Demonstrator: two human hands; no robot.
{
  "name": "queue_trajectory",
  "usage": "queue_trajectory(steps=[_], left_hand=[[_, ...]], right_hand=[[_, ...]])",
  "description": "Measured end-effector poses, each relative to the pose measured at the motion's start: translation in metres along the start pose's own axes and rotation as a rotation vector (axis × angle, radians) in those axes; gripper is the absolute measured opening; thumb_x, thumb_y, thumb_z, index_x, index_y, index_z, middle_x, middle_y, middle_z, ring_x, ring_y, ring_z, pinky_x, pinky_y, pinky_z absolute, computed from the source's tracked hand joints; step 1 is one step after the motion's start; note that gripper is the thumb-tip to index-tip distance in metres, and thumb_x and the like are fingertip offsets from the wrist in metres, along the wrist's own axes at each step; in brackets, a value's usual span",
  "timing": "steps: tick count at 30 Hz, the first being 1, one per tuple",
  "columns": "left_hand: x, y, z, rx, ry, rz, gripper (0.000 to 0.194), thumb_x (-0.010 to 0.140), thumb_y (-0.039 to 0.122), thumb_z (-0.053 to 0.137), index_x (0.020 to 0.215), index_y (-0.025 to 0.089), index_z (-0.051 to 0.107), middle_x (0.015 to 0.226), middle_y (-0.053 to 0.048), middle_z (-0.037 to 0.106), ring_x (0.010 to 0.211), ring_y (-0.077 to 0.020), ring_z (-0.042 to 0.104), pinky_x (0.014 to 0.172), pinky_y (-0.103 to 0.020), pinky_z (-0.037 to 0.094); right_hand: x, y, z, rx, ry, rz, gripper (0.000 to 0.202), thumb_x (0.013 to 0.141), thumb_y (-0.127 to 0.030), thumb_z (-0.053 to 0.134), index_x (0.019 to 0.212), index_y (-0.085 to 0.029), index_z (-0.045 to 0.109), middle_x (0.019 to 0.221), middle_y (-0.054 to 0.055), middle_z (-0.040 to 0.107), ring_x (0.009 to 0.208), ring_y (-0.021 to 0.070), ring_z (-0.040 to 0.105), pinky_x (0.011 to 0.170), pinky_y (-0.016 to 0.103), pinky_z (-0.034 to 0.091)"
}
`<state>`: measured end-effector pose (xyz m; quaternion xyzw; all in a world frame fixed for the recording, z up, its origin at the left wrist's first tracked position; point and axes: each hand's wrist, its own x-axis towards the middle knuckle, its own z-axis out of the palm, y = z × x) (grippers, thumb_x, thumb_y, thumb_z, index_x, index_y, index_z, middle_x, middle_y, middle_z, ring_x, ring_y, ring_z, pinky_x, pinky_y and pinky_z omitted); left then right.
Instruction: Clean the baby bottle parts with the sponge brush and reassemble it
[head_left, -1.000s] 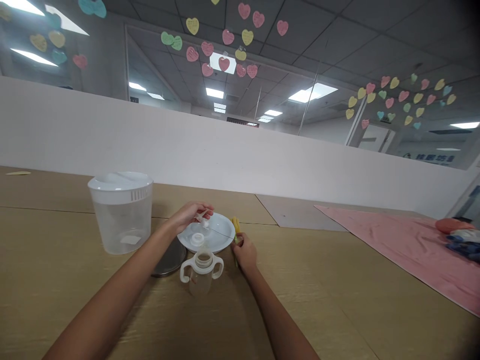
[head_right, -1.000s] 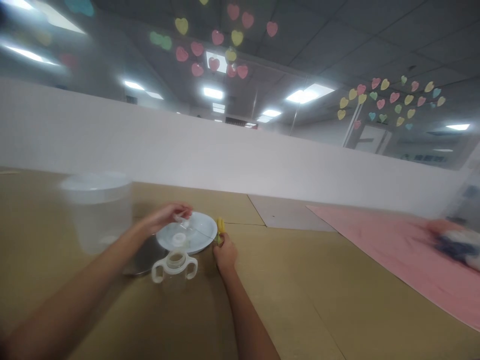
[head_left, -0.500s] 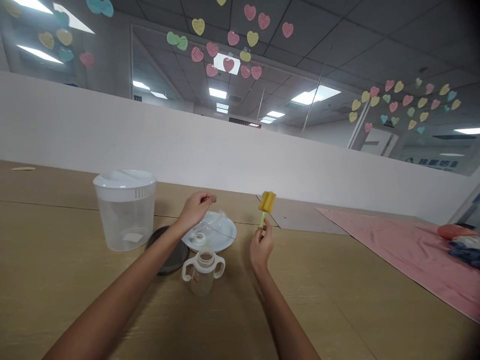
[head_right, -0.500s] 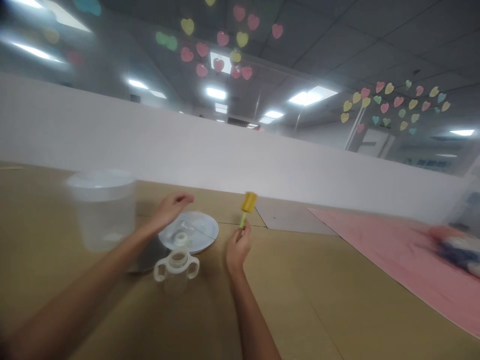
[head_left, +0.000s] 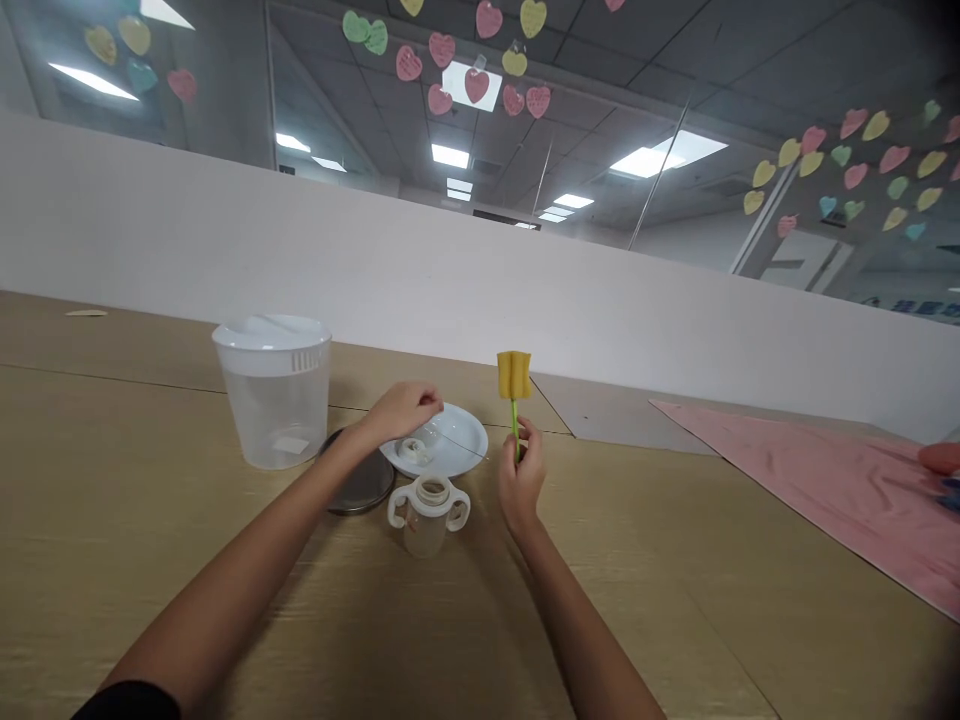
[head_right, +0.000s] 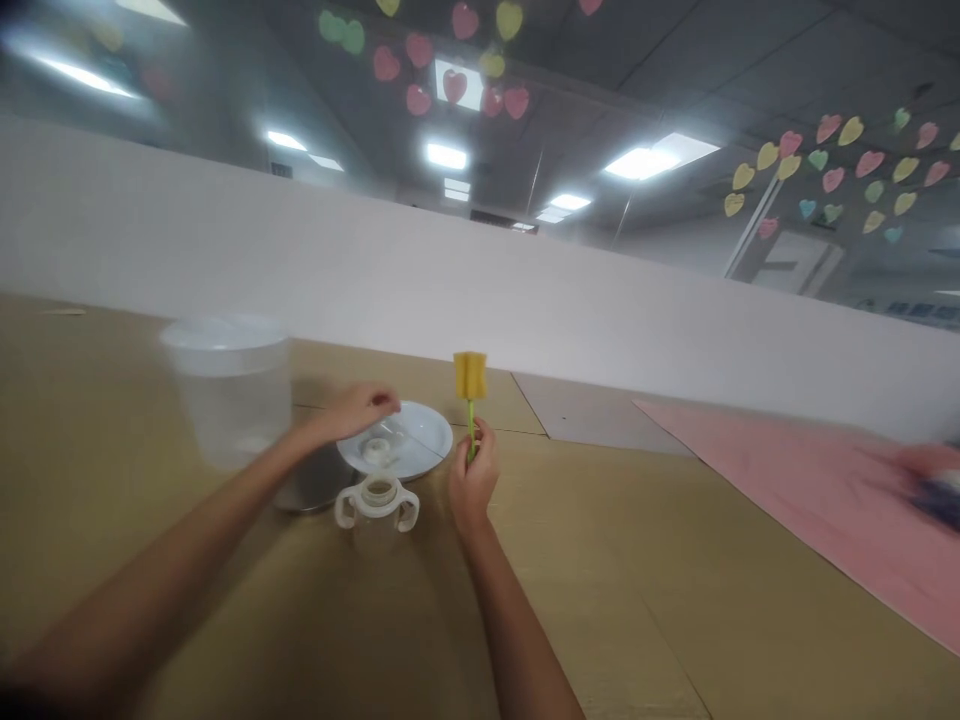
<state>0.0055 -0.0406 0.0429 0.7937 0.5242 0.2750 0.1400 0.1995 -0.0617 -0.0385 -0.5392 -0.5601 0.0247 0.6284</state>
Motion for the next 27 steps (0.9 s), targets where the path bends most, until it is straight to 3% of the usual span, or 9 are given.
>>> queue_trajectory(steps=[3,5,9,12,21,27], left_hand=[[-0.007,0.003,-0.004,-0.011,-0.277,0.074,0.019,0.067,0.028,0.055,0.072,0.017,0.071,0.069,0.0,0.069,0.065,-0.0149,0.059,0.057,-0.021,0.039],[-0.009,0.005,0.004,-0.022,-0.381,0.115,0.016,0.063,0.025,0.058,0.068,0.019,0.072,0.066,0.001,0.069,0.063,-0.0138,0.059,0.054,-0.019,0.039],[-0.008,0.01,0.022,-0.031,-0.41,0.164,0.015,0.06,0.024,0.061,0.068,0.019,0.072,0.063,0.0,0.069,0.059,-0.0133,0.059,0.051,-0.019,0.038],[-0.01,0.017,0.022,-0.044,-0.416,0.177,0.016,0.061,0.025,0.061,0.069,0.019,0.073,0.062,0.0,0.068,0.055,-0.013,0.058,0.048,-0.019,0.038],[-0.028,0.041,0.027,0.005,-0.652,0.203,0.026,0.064,0.017,0.053,0.079,0.019,0.074,0.074,-0.001,0.072,0.06,-0.0154,0.058,0.052,-0.022,0.039],[-0.031,0.043,0.03,0.028,-0.807,0.254,0.021,0.064,0.015,0.052,0.06,0.017,0.072,0.056,0.0,0.066,0.049,-0.0131,0.049,0.046,-0.023,0.034]], right_hand=[[-0.002,0.001,0.001,-0.012,-0.034,-0.032,0.035,0.083,-0.031,0.036,0.111,-0.015,0.05,0.094,0.007,0.058,0.077,0.0159,0.054,0.068,0.027,0.042],[-0.003,0.001,0.001,-0.027,-0.05,-0.046,0.034,0.083,-0.03,0.036,0.109,-0.016,0.05,0.093,0.007,0.059,0.076,0.0159,0.054,0.068,0.027,0.041],[-0.003,0.003,0.0,-0.034,-0.056,-0.039,0.033,0.082,-0.03,0.035,0.108,-0.016,0.05,0.092,0.007,0.059,0.075,0.0158,0.054,0.067,0.026,0.041],[-0.001,0.005,0.0,-0.034,-0.054,-0.019,0.033,0.082,-0.031,0.036,0.107,-0.016,0.051,0.091,0.006,0.059,0.075,0.0158,0.054,0.067,0.026,0.041],[0.003,0.007,-0.002,-0.012,-0.049,-0.015,0.031,0.081,-0.028,0.036,0.105,-0.015,0.051,0.086,0.005,0.059,0.076,0.016,0.054,0.069,0.026,0.041],[0.004,0.006,-0.003,0.003,-0.029,-0.017,0.031,0.08,-0.028,0.037,0.104,-0.015,0.052,0.086,0.005,0.059,0.075,0.0158,0.054,0.07,0.026,0.041]])
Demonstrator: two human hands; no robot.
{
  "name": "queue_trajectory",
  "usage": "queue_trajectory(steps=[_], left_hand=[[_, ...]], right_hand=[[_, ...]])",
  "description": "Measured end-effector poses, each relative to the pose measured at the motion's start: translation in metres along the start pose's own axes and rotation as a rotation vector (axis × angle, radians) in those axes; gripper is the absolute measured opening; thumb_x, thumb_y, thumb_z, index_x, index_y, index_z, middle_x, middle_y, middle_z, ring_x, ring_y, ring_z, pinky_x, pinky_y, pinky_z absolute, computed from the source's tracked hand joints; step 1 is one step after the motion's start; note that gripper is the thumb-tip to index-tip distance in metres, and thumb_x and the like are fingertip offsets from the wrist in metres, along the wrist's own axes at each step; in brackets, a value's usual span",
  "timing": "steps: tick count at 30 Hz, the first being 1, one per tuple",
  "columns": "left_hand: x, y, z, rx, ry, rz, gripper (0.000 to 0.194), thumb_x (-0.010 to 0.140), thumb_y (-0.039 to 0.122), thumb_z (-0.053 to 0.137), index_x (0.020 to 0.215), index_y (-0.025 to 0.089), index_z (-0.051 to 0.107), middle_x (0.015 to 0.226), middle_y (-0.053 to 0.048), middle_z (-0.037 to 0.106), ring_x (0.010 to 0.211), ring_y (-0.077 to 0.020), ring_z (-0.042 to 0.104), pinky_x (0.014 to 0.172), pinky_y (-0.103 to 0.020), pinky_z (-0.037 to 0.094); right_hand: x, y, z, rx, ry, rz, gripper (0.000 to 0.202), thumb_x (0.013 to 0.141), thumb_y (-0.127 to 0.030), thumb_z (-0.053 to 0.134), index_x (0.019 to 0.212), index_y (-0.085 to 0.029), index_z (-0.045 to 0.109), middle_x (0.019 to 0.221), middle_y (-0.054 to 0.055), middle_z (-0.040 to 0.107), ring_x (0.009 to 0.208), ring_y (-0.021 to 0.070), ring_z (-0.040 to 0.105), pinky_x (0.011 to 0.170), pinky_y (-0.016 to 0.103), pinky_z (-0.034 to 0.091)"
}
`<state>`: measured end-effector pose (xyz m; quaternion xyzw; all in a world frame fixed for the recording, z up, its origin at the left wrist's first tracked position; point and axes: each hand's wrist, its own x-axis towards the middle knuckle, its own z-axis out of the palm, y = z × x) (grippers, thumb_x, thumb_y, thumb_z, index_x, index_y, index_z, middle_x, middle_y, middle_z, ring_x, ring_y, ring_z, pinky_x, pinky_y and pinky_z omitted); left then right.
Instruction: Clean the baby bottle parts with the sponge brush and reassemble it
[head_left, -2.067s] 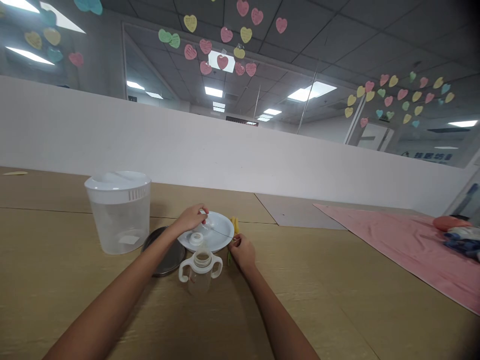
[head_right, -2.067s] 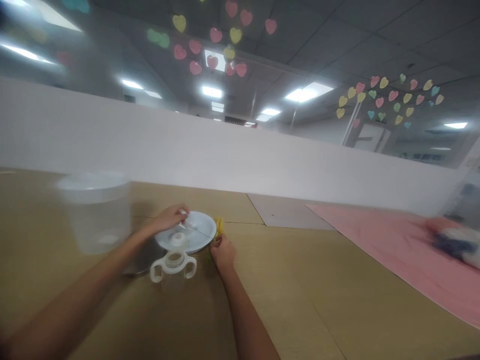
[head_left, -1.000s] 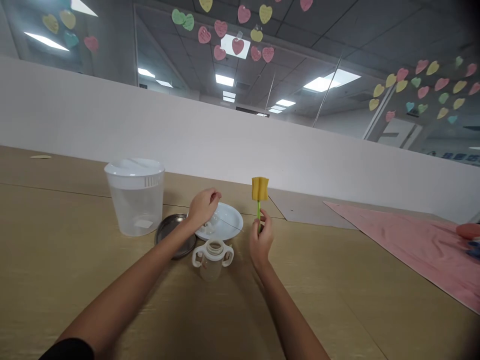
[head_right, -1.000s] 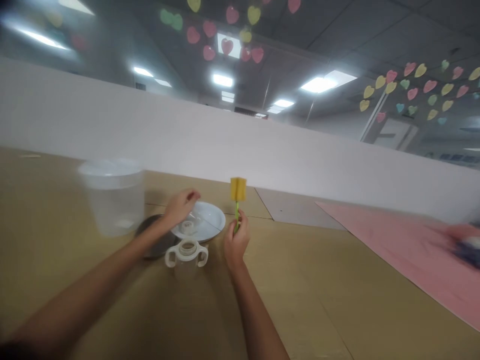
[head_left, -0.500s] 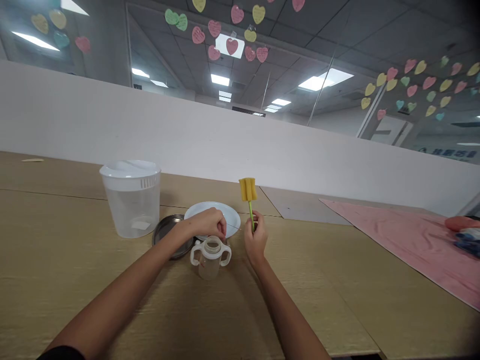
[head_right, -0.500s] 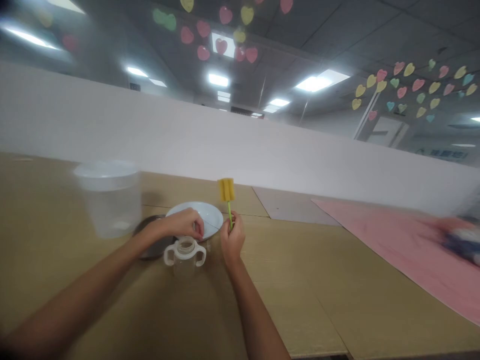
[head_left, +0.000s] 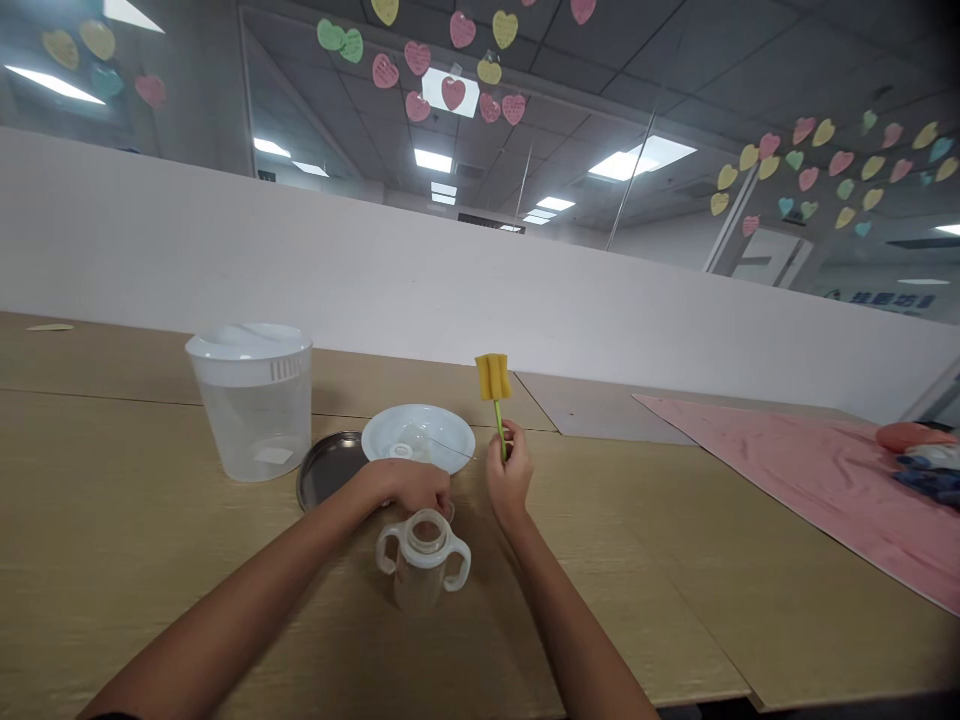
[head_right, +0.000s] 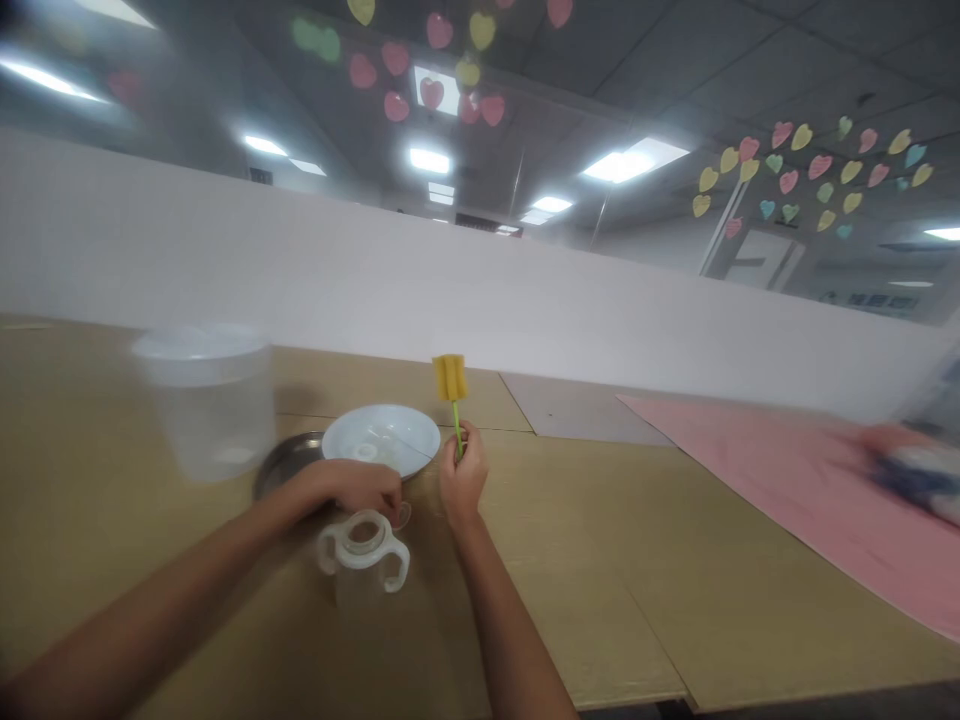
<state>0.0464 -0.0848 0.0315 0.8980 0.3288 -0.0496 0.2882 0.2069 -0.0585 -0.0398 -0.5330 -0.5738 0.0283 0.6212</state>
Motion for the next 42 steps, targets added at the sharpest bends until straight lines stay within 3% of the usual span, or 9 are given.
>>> queue_trajectory(steps=[8,14,18,22,27,31,35,39,42], left_hand=[[0.006,-0.002,0.006,0.028,0.049,-0.031,0.019,0.055,0.007,0.057,0.064,0.016,0.07,0.064,-0.004,0.069,0.059,-0.0165,0.057,0.054,-0.023,0.041],[-0.003,0.0,-0.003,0.157,0.117,-0.07,0.024,0.053,0.009,0.055,0.074,0.016,0.064,0.077,-0.005,0.068,0.064,-0.0179,0.06,0.049,-0.022,0.04],[-0.017,-0.003,-0.014,-0.112,0.137,-0.192,0.04,0.057,0.01,0.05,0.096,0.019,0.056,0.077,-0.003,0.067,0.054,-0.0163,0.062,0.043,-0.021,0.042],[-0.035,-0.007,-0.028,-0.428,0.279,-0.202,0.066,0.06,0.019,0.057,0.124,0.024,0.04,0.087,-0.004,0.068,0.046,-0.0155,0.061,0.039,-0.021,0.043],[-0.044,-0.022,-0.042,-0.458,0.523,-0.033,0.081,0.062,0.028,0.066,0.136,0.022,0.032,0.077,-0.002,0.07,0.052,-0.0157,0.062,0.04,-0.02,0.042],[-0.029,-0.034,-0.043,-0.522,0.819,0.094,0.078,0.065,0.029,0.068,0.134,0.021,0.034,0.068,0.0,0.067,0.059,-0.0141,0.062,0.049,-0.02,0.046],[-0.008,-0.043,-0.038,-0.842,1.049,0.123,0.077,0.059,0.031,0.074,0.127,0.023,0.037,0.066,0.004,0.062,0.054,-0.0139,0.063,0.053,-0.025,0.051],[0.007,-0.054,-0.034,-1.075,1.262,0.06,0.05,0.051,0.036,0.079,0.088,0.015,0.053,0.058,0.004,0.06,0.047,-0.0098,0.058,0.049,-0.021,0.048],[0.011,-0.061,-0.033,-1.101,1.274,0.026,0.039,0.051,0.041,0.078,0.06,0.013,0.052,0.046,0.003,0.054,0.042,-0.0069,0.051,0.045,-0.018,0.042]], right_hand=[[0.001,0.002,0.0,0.061,0.026,0.011,0.03,0.08,-0.03,0.04,0.103,-0.016,0.053,0.081,0.003,0.056,0.069,0.0145,0.051,0.065,0.026,0.04],[0.002,-0.006,-0.004,0.192,0.036,0.027,0.03,0.078,-0.033,0.045,0.1,-0.014,0.054,0.07,-0.001,0.05,0.06,0.0118,0.045,0.058,0.024,0.037],[-0.008,-0.03,-0.013,0.417,-0.103,0.167,0.026,0.075,-0.036,0.05,0.089,-0.015,0.056,0.055,-0.006,0.042,0.049,0.0087,0.038,0.049,0.02,0.031],[-0.039,-0.05,-0.036,0.565,-0.328,0.391,0.018,0.071,-0.031,0.052,0.079,-0.016,0.058,0.049,-0.008,0.035,0.041,0.0053,0.028,0.042,0.018,0.024],[-0.08,-0.051,-0.057,0.577,-0.523,0.492,0.035,0.055,-0.013,0.055,0.089,-0.017,0.063,0.079,-0.001,0.058,0.043,0.0031,0.037,0.042,0.018,0.029],[-0.09,-0.048,-0.05,0.668,-0.561,0.638,0.032,0.052,-0.014,0.061,0.084,-0.016,0.064,0.073,-0.001,0.056,0.051,0.0072,0.047,0.049,0.019,0.037],[-0.084,-0.046,-0.034,0.708,-0.53,0.709,0.019,0.05,-0.014,0.06,0.069,-0.016,0.058,0.061,-0.003,0.055,0.052,0.009,0.048,0.049,0.019,0.036],[-0.077,-0.043,-0.022,0.653,-0.436,0.736,0.013,0.049,-0.014,0.057,0.061,-0.017,0.054,0.052,-0.005,0.05,0.049,0.0093,0.046,0.046,0.019,0.035],[-0.07,-0.043,-0.015,0.647,-0.372,0.729,0.014,0.048,-0.016,0.058,0.06,-0.017,0.052,0.049,-0.007,0.047,0.045,0.0085,0.044,0.042,0.019,0.033]])
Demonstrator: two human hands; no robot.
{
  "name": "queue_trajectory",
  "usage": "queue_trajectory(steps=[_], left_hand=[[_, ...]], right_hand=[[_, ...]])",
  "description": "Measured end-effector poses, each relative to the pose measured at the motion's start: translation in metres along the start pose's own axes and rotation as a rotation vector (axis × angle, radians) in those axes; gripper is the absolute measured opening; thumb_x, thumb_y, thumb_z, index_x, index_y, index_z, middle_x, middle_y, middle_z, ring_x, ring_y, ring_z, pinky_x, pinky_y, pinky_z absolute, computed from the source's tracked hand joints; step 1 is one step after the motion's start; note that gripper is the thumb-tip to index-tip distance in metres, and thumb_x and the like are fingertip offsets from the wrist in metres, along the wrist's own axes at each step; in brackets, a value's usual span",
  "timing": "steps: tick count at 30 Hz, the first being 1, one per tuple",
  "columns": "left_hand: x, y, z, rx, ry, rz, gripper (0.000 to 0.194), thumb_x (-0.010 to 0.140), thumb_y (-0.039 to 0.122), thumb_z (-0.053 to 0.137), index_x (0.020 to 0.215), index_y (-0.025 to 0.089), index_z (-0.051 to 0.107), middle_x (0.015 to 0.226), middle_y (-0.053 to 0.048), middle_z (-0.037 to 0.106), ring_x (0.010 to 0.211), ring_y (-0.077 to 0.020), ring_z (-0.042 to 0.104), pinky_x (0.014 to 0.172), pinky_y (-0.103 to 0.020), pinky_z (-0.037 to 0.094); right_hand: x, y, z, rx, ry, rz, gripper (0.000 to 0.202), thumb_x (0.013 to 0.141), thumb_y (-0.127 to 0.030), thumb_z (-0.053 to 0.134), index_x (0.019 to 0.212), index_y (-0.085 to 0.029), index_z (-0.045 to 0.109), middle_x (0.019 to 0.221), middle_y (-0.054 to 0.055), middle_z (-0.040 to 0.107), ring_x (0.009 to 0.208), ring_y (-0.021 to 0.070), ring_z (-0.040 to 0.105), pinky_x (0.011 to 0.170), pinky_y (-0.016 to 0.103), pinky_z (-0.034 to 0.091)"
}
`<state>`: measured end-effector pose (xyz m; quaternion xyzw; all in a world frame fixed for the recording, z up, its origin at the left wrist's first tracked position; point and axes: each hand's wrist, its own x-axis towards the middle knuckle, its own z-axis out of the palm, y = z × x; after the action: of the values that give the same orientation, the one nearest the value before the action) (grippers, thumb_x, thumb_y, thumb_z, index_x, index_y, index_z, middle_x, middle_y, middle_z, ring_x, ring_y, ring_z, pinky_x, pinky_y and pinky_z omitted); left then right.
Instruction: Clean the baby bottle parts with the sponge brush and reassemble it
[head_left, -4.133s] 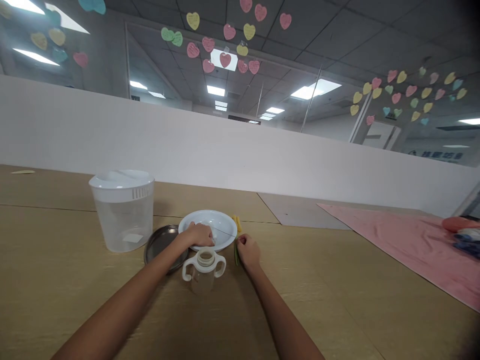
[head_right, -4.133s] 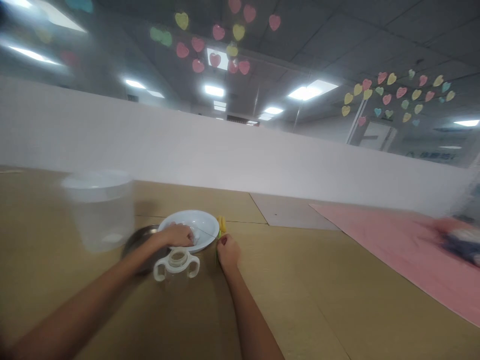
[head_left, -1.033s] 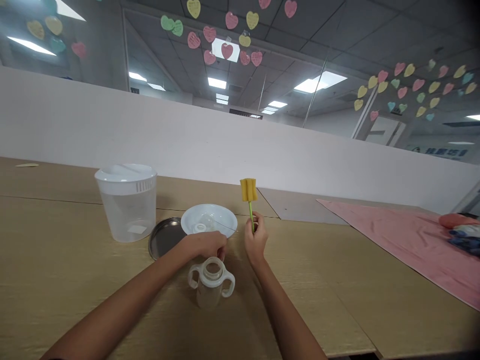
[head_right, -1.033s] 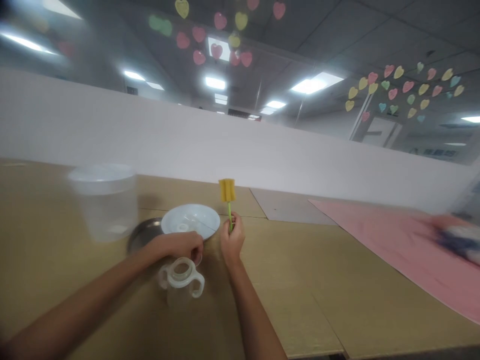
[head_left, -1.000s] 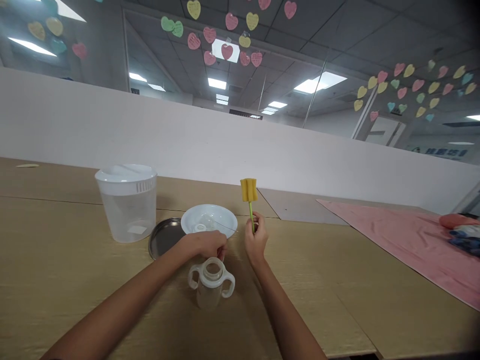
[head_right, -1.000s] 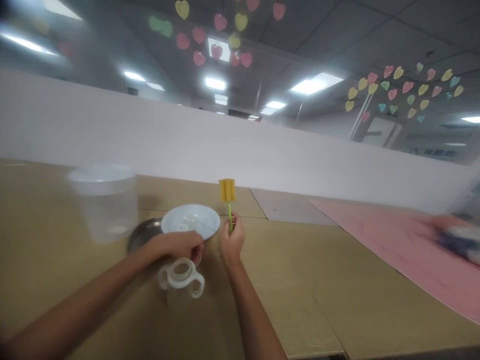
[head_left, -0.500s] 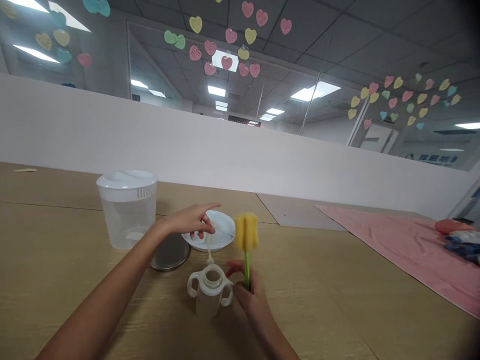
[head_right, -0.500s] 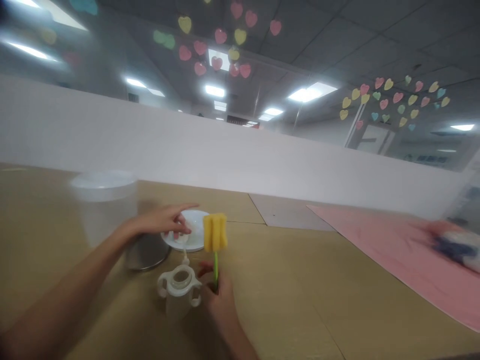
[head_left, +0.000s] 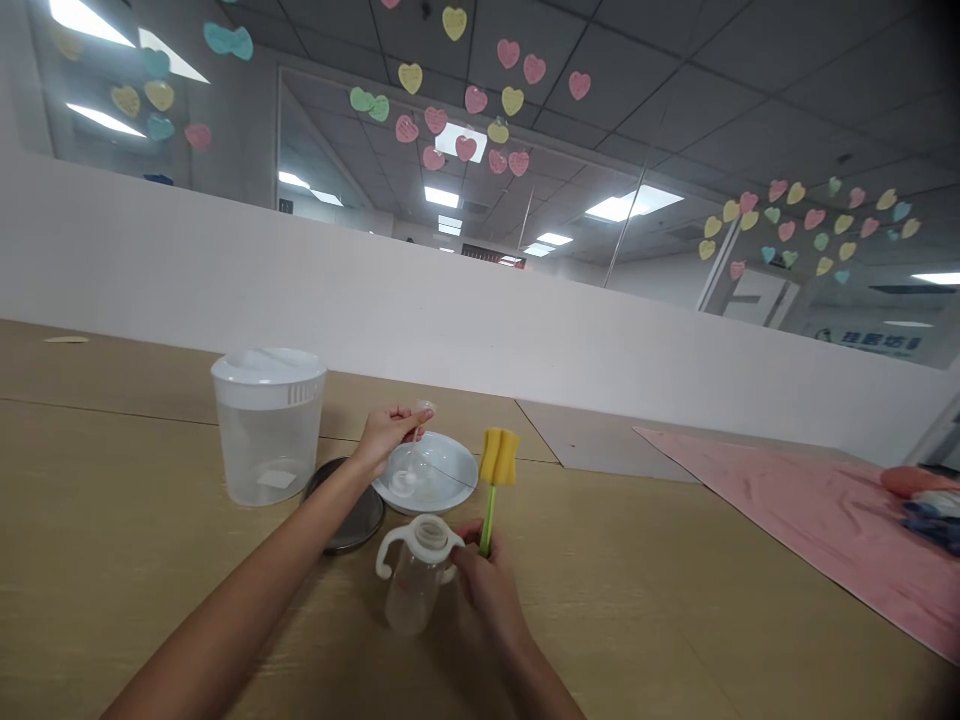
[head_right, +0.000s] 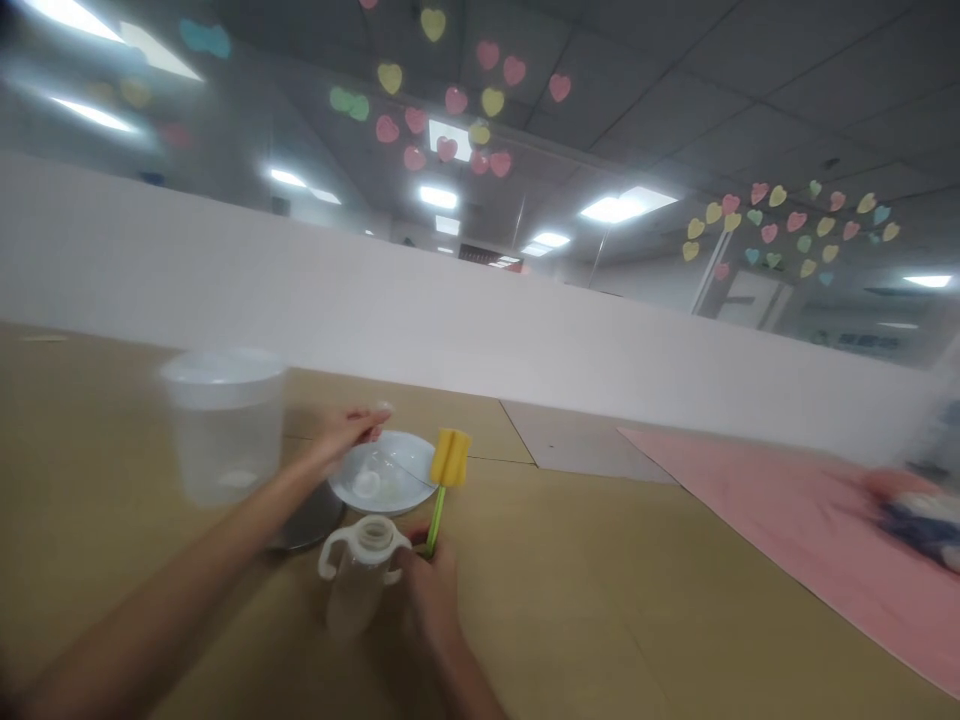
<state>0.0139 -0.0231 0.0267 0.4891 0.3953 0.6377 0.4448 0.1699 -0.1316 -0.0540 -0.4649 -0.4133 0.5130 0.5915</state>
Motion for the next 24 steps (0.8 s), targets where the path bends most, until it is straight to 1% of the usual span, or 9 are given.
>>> queue_trajectory(steps=[2,5,7,9,11,15,18,24], left_hand=[[0.001,-0.001,-0.002,0.003,0.003,-0.017,0.038,0.048,0.042,0.079,0.057,0.012,0.056,0.045,0.002,0.055,0.042,-0.0071,0.05,0.045,-0.019,0.041],[0.002,0.002,-0.005,0.011,0.009,-0.022,0.039,0.044,0.039,0.081,0.065,0.011,0.064,0.051,0.0,0.06,0.046,-0.0082,0.052,0.048,-0.021,0.042],[0.001,0.004,-0.006,0.019,0.004,-0.019,0.04,0.042,0.036,0.082,0.068,0.01,0.066,0.057,-0.002,0.064,0.049,-0.0087,0.053,0.05,-0.021,0.043],[0.001,0.005,-0.007,0.029,-0.001,-0.015,0.04,0.042,0.035,0.082,0.07,0.011,0.067,0.061,-0.004,0.066,0.051,-0.0093,0.054,0.052,-0.022,0.044],[0.0,0.006,-0.006,0.039,-0.002,-0.01,0.04,0.044,0.036,0.081,0.07,0.011,0.066,0.061,-0.003,0.066,0.052,-0.0096,0.055,0.054,-0.022,0.044],[-0.002,0.008,-0.004,0.071,-0.003,0.001,0.037,0.046,0.038,0.079,0.068,0.012,0.064,0.057,-0.001,0.064,0.051,-0.0091,0.054,0.055,-0.022,0.044],[-0.004,0.011,-0.002,0.108,-0.022,0.011,0.035,0.048,0.038,0.078,0.068,0.013,0.064,0.059,0.0,0.064,0.052,-0.0091,0.054,0.056,-0.023,0.043],[-0.009,0.018,-0.003,0.209,-0.085,0.002,0.029,0.047,0.029,0.078,0.068,0.013,0.066,0.065,-0.003,0.067,0.062,-0.0139,0.06,0.062,-0.025,0.046]], right_hand=[[0.005,-0.003,0.002,-0.005,0.004,-0.016,0.015,0.048,-0.017,0.059,0.061,-0.018,0.051,0.048,-0.007,0.047,0.042,0.0077,0.042,0.04,0.018,0.03],[0.008,-0.01,0.006,-0.019,-0.005,-0.06,0.016,0.049,-0.018,0.06,0.062,-0.017,0.052,0.051,-0.007,0.05,0.043,0.0072,0.043,0.04,0.018,0.03],[0.008,-0.013,0.008,-0.026,0.018,-0.096,0.015,0.049,-0.018,0.06,0.062,-0.016,0.052,0.053,-0.006,0.051,0.045,0.0069,0.044,0.042,0.018,0.031],[0.008,-0.014,0.011,-0.036,0.037,-0.112,0.014,0.049,-0.017,0.059,0.061,-0.016,0.052,0.053,-0.006,0.05,0.046,0.0067,0.043,0.042,0.017,0.032],[0.007,-0.012,0.011,-0.05,0.028,-0.11,0.014,0.048,-0.016,0.058,0.061,-0.016,0.053,0.051,-0.007,0.049,0.046,0.0068,0.043,0.042,0.017,0.031],[0.007,-0.004,0.009,-0.075,-0.027,-0.056,0.012,0.051,-0.018,0.059,0.062,-0.016,0.053,0.047,-0.007,0.047,0.043,0.0073,0.043,0.04,0.018,0.03],[0.007,-0.001,0.005,-0.107,-0.028,-0.025,0.012,0.054,-0.019,0.06,0.063,-0.017,0.054,0.047,-0.007,0.048,0.041,0.007,0.042,0.038,0.018,0.028],[0.003,-0.004,-0.002,-0.12,0.004,-0.061,0.014,0.058,-0.026,0.064,0.065,-0.018,0.055,0.044,-0.008,0.044,0.036,0.0065,0.038,0.036,0.019,0.025]])
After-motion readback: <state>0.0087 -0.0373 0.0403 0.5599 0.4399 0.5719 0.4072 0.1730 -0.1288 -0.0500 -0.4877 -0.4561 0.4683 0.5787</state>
